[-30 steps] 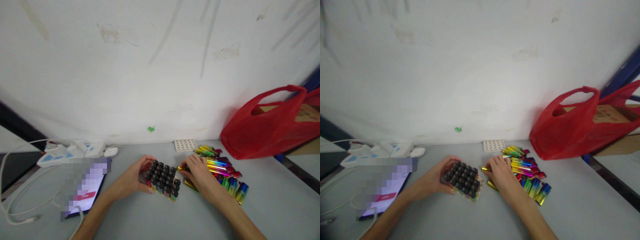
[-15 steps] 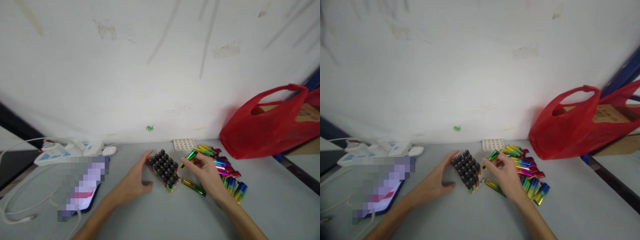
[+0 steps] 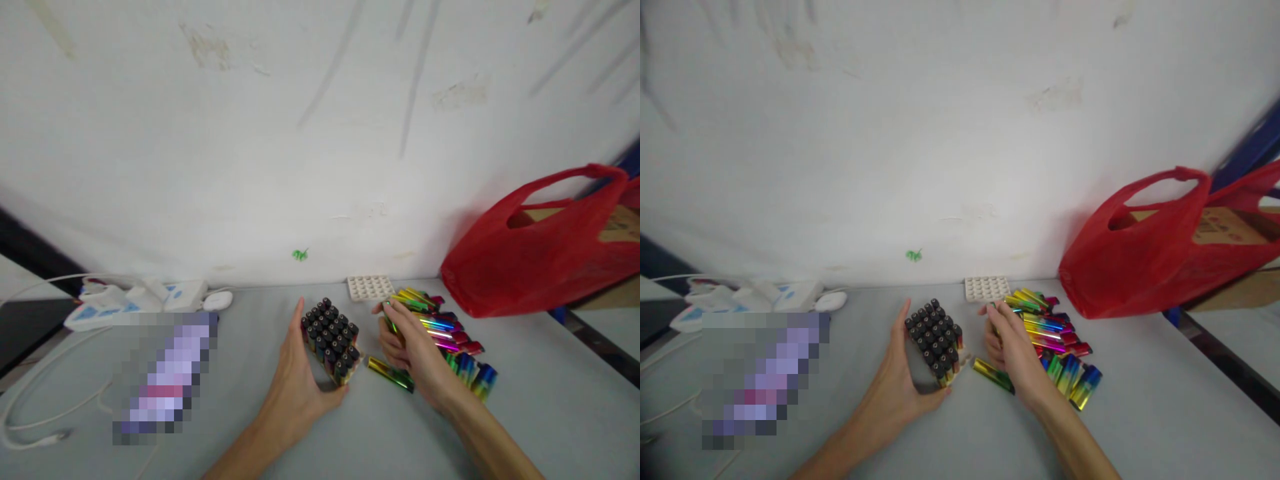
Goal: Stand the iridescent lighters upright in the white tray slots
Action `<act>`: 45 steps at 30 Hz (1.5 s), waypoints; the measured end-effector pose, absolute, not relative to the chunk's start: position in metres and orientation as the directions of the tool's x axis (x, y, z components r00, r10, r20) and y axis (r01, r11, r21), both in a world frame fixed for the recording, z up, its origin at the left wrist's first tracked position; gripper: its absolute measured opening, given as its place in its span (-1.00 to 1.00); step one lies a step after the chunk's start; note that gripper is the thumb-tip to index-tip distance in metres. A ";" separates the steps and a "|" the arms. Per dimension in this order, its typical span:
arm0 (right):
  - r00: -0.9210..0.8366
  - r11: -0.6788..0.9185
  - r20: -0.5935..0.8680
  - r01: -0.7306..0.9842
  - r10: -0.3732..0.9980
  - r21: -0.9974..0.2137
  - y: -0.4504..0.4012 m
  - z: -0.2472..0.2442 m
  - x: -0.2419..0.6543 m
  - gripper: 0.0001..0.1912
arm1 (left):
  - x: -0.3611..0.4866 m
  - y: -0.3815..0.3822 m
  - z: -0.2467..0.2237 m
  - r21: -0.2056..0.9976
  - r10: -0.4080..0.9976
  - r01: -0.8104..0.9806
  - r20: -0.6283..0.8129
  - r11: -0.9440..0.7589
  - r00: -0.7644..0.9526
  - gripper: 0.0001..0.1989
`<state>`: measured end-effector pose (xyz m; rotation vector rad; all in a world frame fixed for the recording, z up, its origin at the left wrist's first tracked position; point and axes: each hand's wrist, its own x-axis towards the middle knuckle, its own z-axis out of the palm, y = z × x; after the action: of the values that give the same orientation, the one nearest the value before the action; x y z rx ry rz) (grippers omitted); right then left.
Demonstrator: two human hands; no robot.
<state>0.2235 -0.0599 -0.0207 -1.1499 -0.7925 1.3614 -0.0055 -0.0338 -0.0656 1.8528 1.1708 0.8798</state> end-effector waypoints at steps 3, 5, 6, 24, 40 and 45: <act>0.070 -0.112 -0.145 -0.349 0.987 -0.930 -0.062 -0.017 0.222 -0.52 | -0.009 -0.032 -0.050 0.868 0.915 0.410 0.111 -0.279 0.388 0.52; 0.051 -0.122 -0.152 -0.383 0.987 -0.916 -0.062 -0.017 0.222 -0.49 | -0.014 -0.028 -0.042 0.891 0.890 0.369 0.076 -0.263 0.449 0.54; 0.037 -0.138 -0.167 -0.405 0.985 -0.904 -0.061 -0.017 0.223 -0.48 | -0.017 -0.025 -0.039 0.907 0.868 0.334 0.063 -0.256 0.493 0.55; -0.154 -0.283 -0.238 -0.464 0.959 -0.839 -0.066 -0.014 0.219 -0.50 | -0.050 0.003 -0.033 0.934 0.661 0.206 0.041 -0.291 0.749 0.63; -0.163 -0.319 -0.275 -0.417 0.948 -0.851 -0.067 -0.021 0.215 -0.35 | -0.047 0.000 -0.029 0.959 0.649 0.158 0.032 -0.234 0.761 0.56; -0.182 -0.321 -0.269 -0.402 0.946 -0.858 -0.067 -0.022 0.211 -0.33 | -0.047 0.001 -0.030 0.968 0.643 0.140 0.027 -0.207 0.765 0.57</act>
<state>0.2109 -0.0665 -0.0225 -1.0194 -0.7915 1.6966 -0.0472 0.0007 -0.0302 1.7477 0.6165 0.5157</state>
